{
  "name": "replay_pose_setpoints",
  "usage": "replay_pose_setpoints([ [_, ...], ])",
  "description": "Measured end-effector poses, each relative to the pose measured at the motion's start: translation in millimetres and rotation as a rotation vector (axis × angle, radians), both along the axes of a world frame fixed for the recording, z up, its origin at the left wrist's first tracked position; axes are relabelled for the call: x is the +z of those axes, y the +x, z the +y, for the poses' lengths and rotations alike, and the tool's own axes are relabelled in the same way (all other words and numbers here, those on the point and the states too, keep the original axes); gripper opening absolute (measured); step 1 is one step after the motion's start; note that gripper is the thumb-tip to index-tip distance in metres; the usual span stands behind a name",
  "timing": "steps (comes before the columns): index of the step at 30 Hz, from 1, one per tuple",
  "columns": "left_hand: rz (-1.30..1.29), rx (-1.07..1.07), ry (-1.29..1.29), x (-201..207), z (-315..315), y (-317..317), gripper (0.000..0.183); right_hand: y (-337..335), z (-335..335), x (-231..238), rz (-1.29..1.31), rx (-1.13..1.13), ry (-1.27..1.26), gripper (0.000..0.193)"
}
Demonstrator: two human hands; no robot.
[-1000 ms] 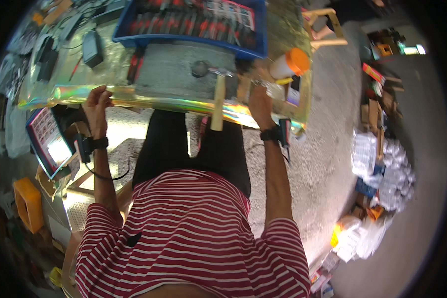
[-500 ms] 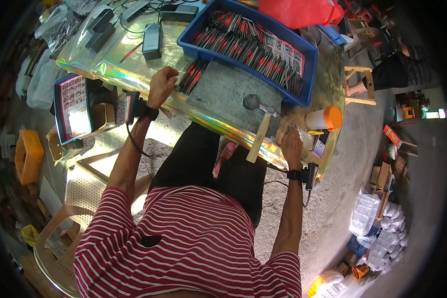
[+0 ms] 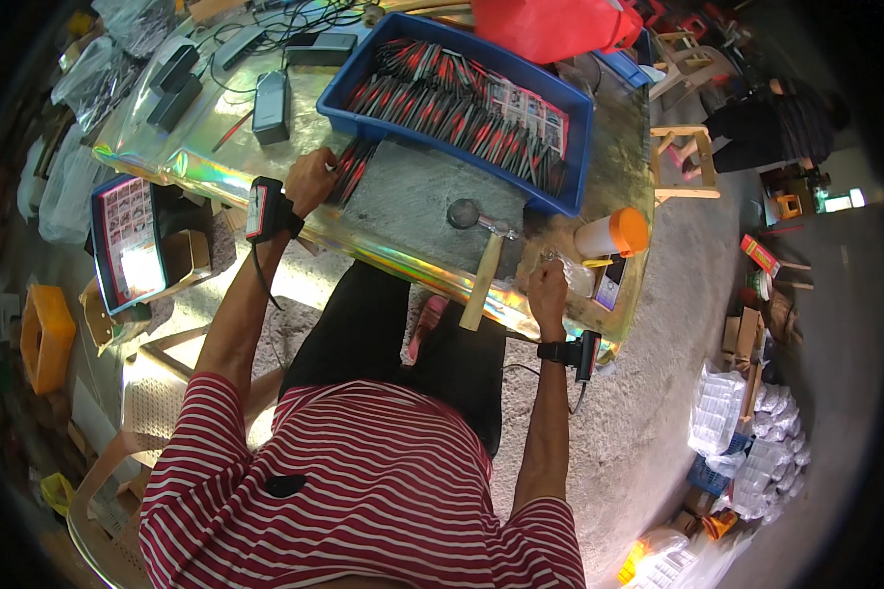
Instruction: The person joins small metal parts by hand and using a hammer, picking them from a container on a table.
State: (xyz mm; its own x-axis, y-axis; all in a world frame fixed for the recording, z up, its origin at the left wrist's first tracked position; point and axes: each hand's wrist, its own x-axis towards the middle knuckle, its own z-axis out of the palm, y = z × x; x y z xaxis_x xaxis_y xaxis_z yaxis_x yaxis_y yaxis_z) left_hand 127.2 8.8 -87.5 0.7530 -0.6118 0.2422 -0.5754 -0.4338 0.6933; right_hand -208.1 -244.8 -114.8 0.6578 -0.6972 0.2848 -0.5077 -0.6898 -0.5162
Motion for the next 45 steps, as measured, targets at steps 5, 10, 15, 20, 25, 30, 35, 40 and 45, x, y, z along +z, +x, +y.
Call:
replay_pose_setpoints([
  [5, -0.127, -0.022, -0.04, -17.0, -0.4, 8.5, 0.011, -2.0, 5.7, 0.8, -0.042, -0.216, 0.133, 0.007],
  [10, -0.201, -0.004, -0.051, -27.8, 9.3, 16.3, 0.01, 14.5, 20.3, 12.8, -0.198, -0.24, 0.095, 0.004],
  [15, -0.259, -0.062, -0.021, -27.3, -15.7, 18.6, 0.009, 6.6, 18.9, 9.8, -0.349, -0.235, 0.227, 0.005],
  [20, -0.424, -0.124, 0.029, -30.9, -31.9, 22.6, 0.008, 2.9, 13.4, -6.7, -0.471, -0.213, 0.353, 0.007],
  [25, -0.309, -0.086, 0.271, 6.3, -38.3, -5.0, 0.01, 9.7, 29.5, 17.5, -0.431, -0.244, 0.236, 0.005],
  [30, -0.341, -0.079, 0.221, 5.6, -39.2, -5.6, 0.012, 11.2, 31.4, 13.0, -0.453, -0.218, 0.271, 0.005],
  [35, -0.375, -0.051, 0.206, -1.4, -30.9, -5.0, 0.009, 9.4, 26.1, -2.8, -0.535, -0.191, 0.295, 0.006],
  [40, -0.41, 0.0, 0.203, -1.5, -30.9, -0.7, 0.007, 8.9, 23.9, -4.3, -0.536, -0.179, 0.328, 0.007],
  [45, -0.337, 0.022, 0.238, 19.1, -26.2, -7.1, 0.008, 12.3, 27.3, 2.9, -0.513, -0.238, 0.396, 0.008],
])
